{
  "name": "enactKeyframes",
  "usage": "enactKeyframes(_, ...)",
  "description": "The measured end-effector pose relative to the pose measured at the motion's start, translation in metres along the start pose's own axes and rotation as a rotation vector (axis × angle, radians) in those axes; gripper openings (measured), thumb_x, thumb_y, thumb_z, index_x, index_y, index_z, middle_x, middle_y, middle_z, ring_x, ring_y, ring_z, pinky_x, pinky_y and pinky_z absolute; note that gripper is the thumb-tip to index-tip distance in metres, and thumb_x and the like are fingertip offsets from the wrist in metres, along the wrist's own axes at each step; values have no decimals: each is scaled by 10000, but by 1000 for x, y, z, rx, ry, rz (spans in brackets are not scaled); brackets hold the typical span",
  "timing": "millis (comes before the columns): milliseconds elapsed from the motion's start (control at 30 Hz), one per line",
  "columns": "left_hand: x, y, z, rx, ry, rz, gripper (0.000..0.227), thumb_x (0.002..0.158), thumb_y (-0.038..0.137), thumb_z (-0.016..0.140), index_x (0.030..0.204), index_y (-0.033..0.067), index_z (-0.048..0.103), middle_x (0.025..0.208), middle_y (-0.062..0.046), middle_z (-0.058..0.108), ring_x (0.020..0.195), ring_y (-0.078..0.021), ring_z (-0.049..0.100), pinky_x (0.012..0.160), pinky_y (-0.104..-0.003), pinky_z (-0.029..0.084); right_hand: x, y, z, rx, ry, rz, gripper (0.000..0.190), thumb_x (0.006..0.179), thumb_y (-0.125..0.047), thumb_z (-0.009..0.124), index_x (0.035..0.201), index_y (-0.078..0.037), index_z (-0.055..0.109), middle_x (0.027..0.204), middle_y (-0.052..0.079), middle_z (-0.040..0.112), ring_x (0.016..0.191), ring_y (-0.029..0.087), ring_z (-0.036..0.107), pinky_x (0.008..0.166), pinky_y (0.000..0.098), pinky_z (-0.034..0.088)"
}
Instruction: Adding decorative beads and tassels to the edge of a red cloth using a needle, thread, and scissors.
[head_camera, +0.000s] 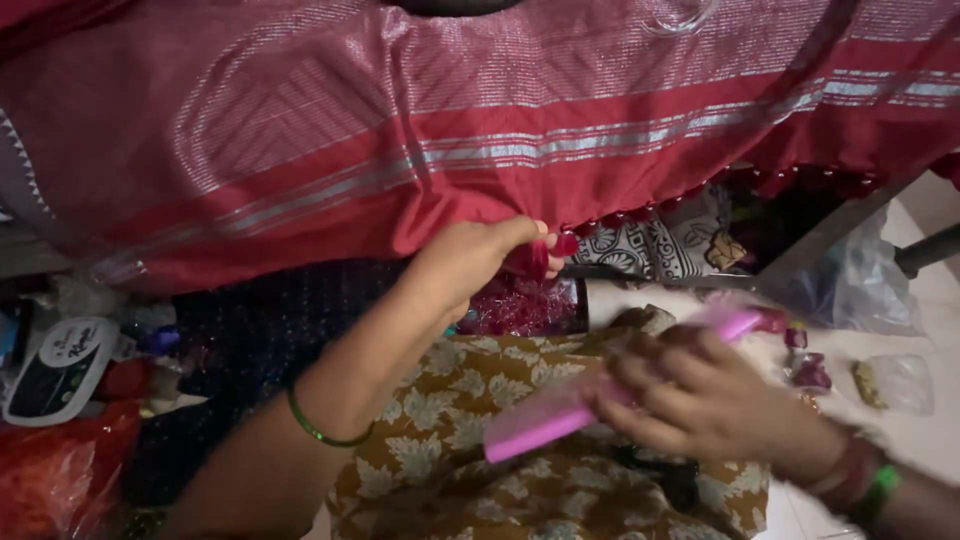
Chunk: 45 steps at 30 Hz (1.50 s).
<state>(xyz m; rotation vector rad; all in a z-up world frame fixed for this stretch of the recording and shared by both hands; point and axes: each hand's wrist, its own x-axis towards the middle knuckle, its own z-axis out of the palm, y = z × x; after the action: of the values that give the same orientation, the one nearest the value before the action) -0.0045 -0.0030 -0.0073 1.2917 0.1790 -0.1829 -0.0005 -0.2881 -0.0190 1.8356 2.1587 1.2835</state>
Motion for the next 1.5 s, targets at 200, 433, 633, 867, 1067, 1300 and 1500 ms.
enactKeyframes(200, -6, -40, 13, 137, 85, 267, 332, 1013, 264, 591, 1055, -17, 764, 936, -74, 802, 875, -116, 730, 864, -267, 551, -40, -107, 71, 731, -286, 397, 412, 862, -189, 742, 1264, -106, 699, 1073, 21, 729, 949, 171, 686, 839, 372, 540)
enactKeyframes(433, -18, -71, 28, 113, 169, 517, 313, 1078, 236, 537, 1097, -29, 702, 927, -63, 781, 893, -106, 711, 866, -268, 546, 42, -8, 67, 1370, 87, 1701, 219, 885, -211, 672, 1065, -85, 667, 930, 1, 697, 829, 120, 656, 744, 292, 549)
enactKeyframes(633, -18, -77, 22, 8, 128, 419, 271, 1043, 217, 606, 1102, -18, 728, 934, -65, 775, 880, -110, 699, 850, -271, 540, 48, 19, 119, 2430, 559, 1224, 363, 1118, -326, 659, 991, 12, 693, 836, 56, 666, 692, 157, 604, 620, 291, 480)
enactKeyframes(867, -32, -50, 2, -84, 322, 486, 242, 916, 105, 764, 1134, 12, 714, 1064, -43, 741, 950, -100, 671, 863, -276, 543, 88, 13, 110, 1844, 705, 1578, 210, 986, -252, 640, 885, -69, 665, 845, 1, 683, 785, 107, 650, 742, 284, 551)
enactKeyframes(1067, -34, -46, 4, -266, 333, 435, 182, 930, 56, 714, 1102, 2, 735, 1065, -66, 754, 995, -119, 691, 942, -275, 537, 67, 5, 121, 1547, 385, 1734, 334, 1090, -255, 638, 895, 0, 729, 673, 24, 541, 585, 125, 404, 522, 309, 311)
enactKeyframes(1300, -49, -67, 2, -202, 303, 570, 125, 959, 31, 700, 1058, -44, 681, 1092, -99, 714, 1026, -160, 668, 937, -312, 535, 72, 6, 123, 1577, 481, 1567, 334, 1072, -278, 635, 874, -22, 719, 813, -9, 650, 694, 55, 503, 596, 244, 391)
enactKeyframes(1500, -55, -68, -8, -350, 34, 622, 94, 1044, 77, 556, 1106, 9, 579, 1016, -95, 724, 933, -202, 704, 855, -329, 577, 76, 7, 117, 1838, 490, 1699, 346, 1055, -343, 578, 937, -30, 666, 727, 34, 635, 604, 127, 525, 531, 306, 401)
